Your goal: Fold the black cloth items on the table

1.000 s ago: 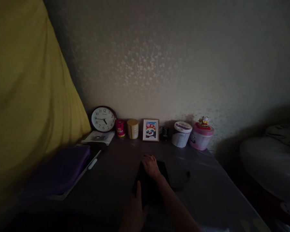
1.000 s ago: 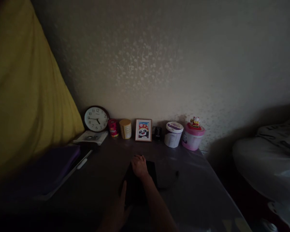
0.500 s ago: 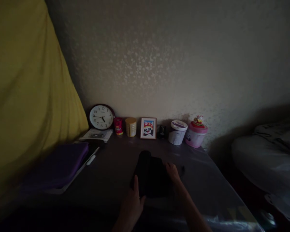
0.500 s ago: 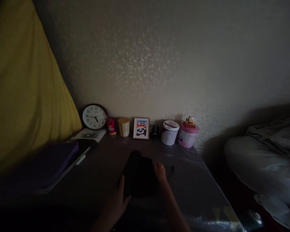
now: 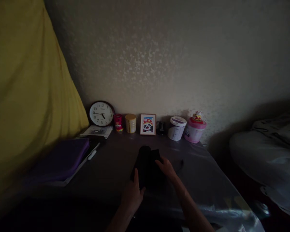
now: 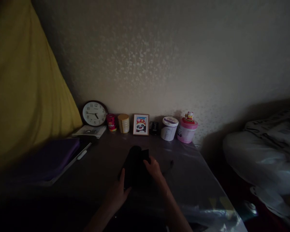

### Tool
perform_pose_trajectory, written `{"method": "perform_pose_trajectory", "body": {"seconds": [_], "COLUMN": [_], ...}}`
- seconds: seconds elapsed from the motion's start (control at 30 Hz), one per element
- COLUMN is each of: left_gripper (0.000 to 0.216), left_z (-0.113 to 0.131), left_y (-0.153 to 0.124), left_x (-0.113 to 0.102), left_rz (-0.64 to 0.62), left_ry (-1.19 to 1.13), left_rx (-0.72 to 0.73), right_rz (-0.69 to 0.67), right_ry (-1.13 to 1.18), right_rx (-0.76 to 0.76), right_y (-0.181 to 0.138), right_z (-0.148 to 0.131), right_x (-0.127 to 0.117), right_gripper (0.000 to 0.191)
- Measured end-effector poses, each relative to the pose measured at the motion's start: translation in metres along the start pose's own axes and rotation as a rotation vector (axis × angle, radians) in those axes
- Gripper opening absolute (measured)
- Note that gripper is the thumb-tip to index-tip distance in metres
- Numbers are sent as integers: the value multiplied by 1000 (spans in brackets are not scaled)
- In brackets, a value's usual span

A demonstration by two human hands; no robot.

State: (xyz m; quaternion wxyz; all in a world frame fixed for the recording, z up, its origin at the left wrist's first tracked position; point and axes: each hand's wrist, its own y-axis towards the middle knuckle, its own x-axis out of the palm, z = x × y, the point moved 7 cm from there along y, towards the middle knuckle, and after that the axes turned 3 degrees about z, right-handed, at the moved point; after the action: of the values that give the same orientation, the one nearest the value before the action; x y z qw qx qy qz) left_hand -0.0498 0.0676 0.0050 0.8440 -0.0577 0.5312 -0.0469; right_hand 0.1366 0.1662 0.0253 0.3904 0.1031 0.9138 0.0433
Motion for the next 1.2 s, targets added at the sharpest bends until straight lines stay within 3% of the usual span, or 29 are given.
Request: {"method": "perform_pose_trajectory", "body": {"seconds": [0.2,0.47,0.83,1.2], "left_gripper": [74,76,75,83], "left_z": [1,0,6,2], "left_y": [0,2,0,-6], "left_x": [-1,1,-5,-7], "left_rz": [22,1,7,115], "left_ry": [10,-16,-46,-137], "left_rx": [15,-18,-24,50], "right_rz": [-87,-95,-168,-312], "right_ry": [50,46,-75,-103], "right_rx": [-68,-42,-85,-328], "right_y": [0,2,-3,-20], "right_z": [-42,-75,-89,-105], "right_x": [4,34,65,72], "right_gripper": [32,36,32,26]}}
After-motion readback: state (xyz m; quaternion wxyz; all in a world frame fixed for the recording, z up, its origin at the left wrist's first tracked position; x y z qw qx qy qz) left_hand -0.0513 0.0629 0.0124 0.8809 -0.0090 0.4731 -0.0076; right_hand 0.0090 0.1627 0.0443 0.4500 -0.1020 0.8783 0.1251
